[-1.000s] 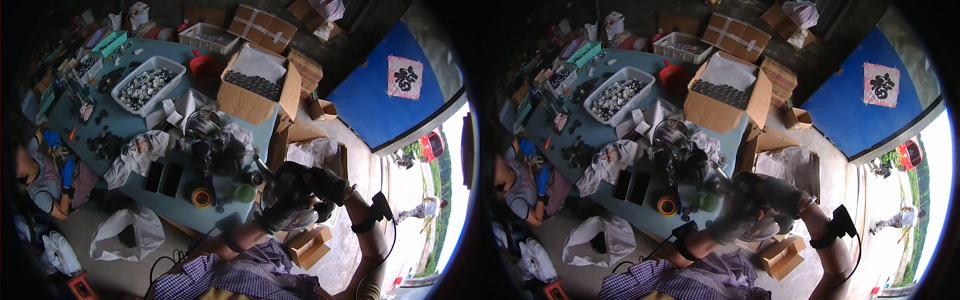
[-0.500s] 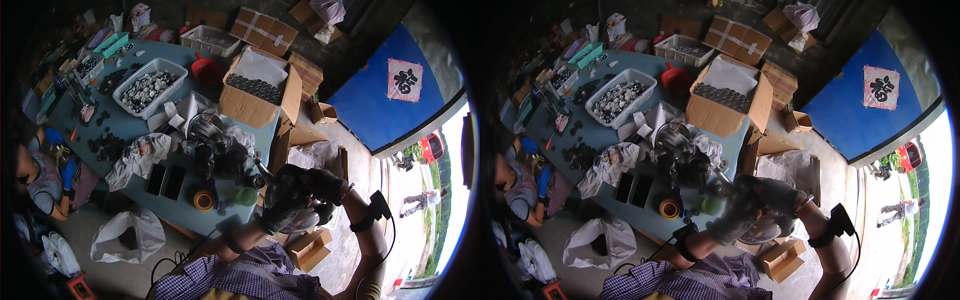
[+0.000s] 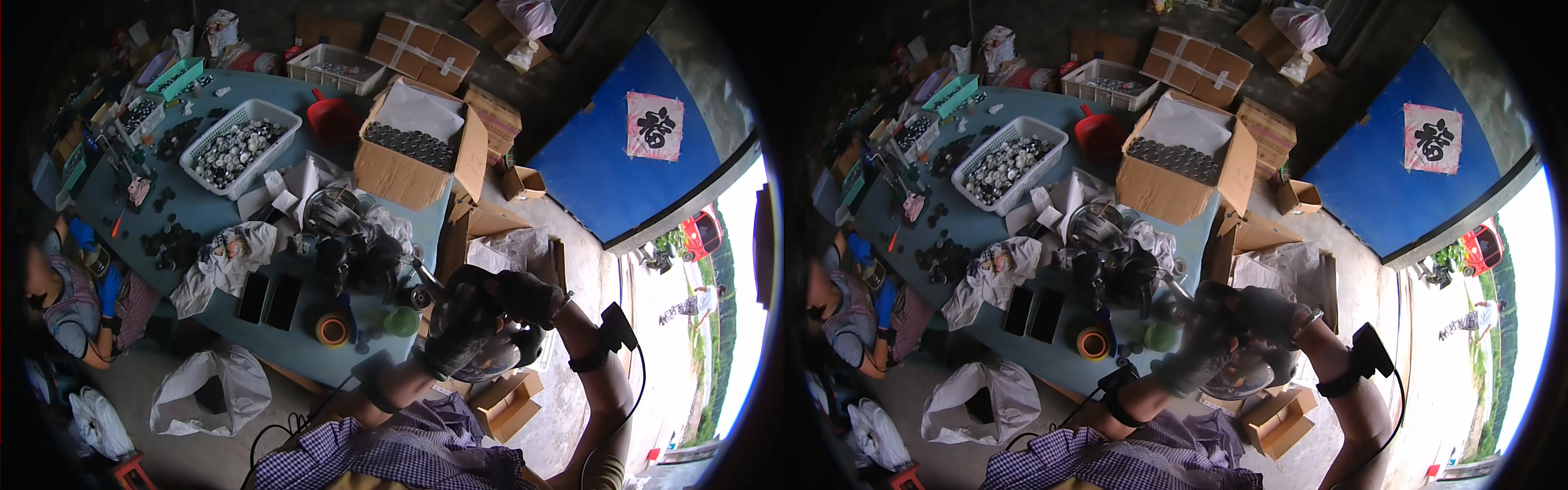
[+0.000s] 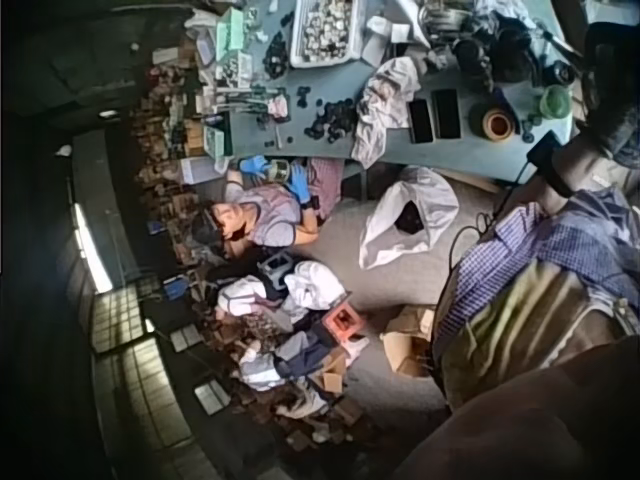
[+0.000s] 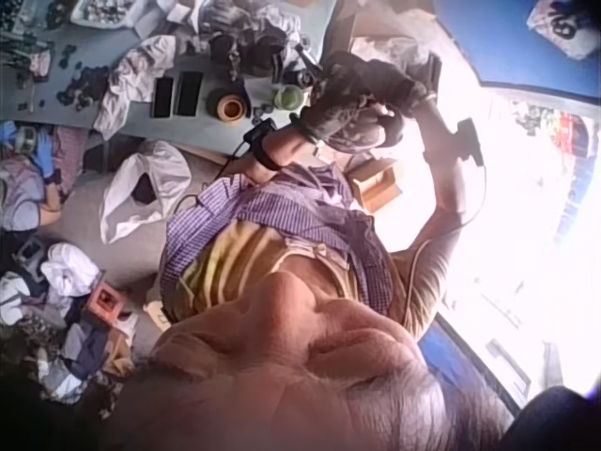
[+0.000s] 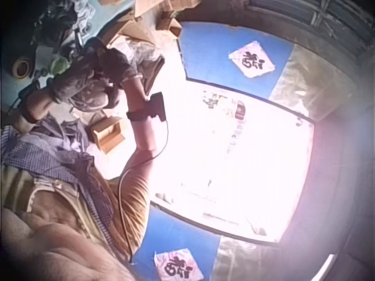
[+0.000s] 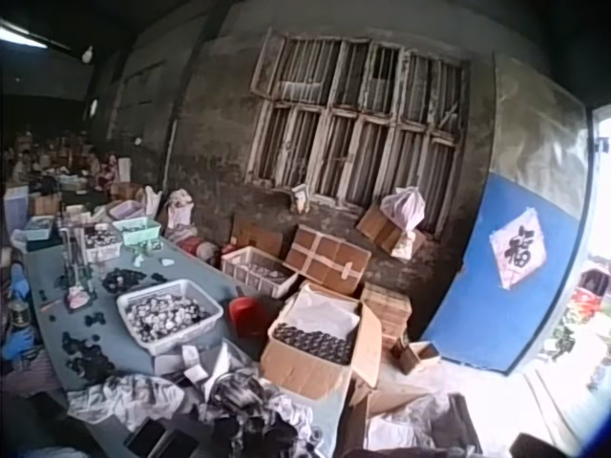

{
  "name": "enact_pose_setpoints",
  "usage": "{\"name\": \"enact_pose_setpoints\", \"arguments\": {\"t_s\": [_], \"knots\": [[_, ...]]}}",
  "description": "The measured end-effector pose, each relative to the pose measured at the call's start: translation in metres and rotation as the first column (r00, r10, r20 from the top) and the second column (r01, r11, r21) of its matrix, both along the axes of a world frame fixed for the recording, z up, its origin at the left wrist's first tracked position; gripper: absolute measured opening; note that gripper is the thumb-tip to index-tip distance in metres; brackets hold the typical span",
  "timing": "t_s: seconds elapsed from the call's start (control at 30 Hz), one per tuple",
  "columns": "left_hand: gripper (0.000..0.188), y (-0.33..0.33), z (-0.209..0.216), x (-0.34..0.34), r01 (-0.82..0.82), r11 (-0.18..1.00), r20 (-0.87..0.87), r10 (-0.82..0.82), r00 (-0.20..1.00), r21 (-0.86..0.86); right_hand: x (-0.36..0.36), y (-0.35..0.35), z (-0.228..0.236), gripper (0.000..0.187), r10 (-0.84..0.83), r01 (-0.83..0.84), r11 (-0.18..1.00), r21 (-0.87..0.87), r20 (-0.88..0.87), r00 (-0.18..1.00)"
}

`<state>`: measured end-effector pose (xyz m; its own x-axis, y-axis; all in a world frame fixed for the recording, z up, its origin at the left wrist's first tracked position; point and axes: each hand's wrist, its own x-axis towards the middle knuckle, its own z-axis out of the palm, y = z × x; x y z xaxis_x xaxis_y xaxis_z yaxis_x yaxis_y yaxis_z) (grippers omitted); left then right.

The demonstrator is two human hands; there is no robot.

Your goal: Walking through a manufacturing facility while carrying a metal kettle.

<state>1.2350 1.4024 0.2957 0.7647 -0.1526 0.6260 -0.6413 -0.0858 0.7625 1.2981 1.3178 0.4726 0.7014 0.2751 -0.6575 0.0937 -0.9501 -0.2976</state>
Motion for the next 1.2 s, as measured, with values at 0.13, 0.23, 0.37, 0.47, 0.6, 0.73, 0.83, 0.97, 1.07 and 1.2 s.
{"name": "enact_pose_setpoints", "arguments": {"t_s": [0.13,0.23,0.37,0.47,0.6,0.73,0.83,0.97,1.07,1.2], "knots": [[0.028,0.002,0.010,0.009,-0.060,0.985,-0.036,0.055,0.998,-0.159,0.006,-0.002,-0.003,0.038,0.196,-0.192,0.980,-0.060,0.059,0.979],[0.025,0.013,0.022,0.006,-0.337,0.937,0.265,0.304,0.915,0.088,0.008,0.002,-0.005,0.037,0.264,-0.259,0.961,-0.101,0.046,0.963],[0.017,0.007,0.018,0.001,-0.273,0.956,0.155,0.256,0.954,0.108,0.011,-0.006,-0.016,0.039,0.429,-0.413,0.899,-0.144,0.114,0.896],[0.017,0.008,0.014,0.005,-0.328,0.939,0.271,0.290,0.918,0.106,0.011,-0.003,-0.015,0.044,0.241,-0.234,0.966,-0.109,0.065,0.968],[0.017,0.003,0.003,0.007,-0.314,0.948,0.254,0.292,0.922,0.053,0.011,0.009,-0.005,0.049,0.168,-0.163,0.977,-0.137,0.022,0.986],[0.019,-0.004,0.008,0.004,-0.034,0.974,-0.027,0.029,0.999,-0.223,0.014,0.004,-0.009,0.045,0.090,-0.095,0.985,-0.143,-0.039,0.995],[0.019,-0.003,0.011,0.008,0.023,0.972,-0.068,-0.040,0.997,-0.232,0.021,-0.020,-0.032,0.035,0.299,-0.288,0.950,-0.117,0.087,0.950],[0.019,-0.006,0.024,-0.003,0.171,0.371,-0.137,-0.671,0.729,-0.913,0.022,-0.016,-0.028,0.026,0.686,-0.664,0.728,-0.170,0.163,0.710],[0.024,-0.011,-0.006,0.006,0.131,0.809,-0.202,-0.294,0.934,-0.573,0.013,0.002,-0.010,0.024,0.454,-0.450,0.890,-0.074,0.055,0.889],[0.027,-0.014,-0.001,0.005,0.130,0.837,-0.235,-0.293,0.927,-0.532,0.013,-0.007,-0.007,0.022,0.550,-0.549,0.835,-0.046,0.094,0.830]]}}
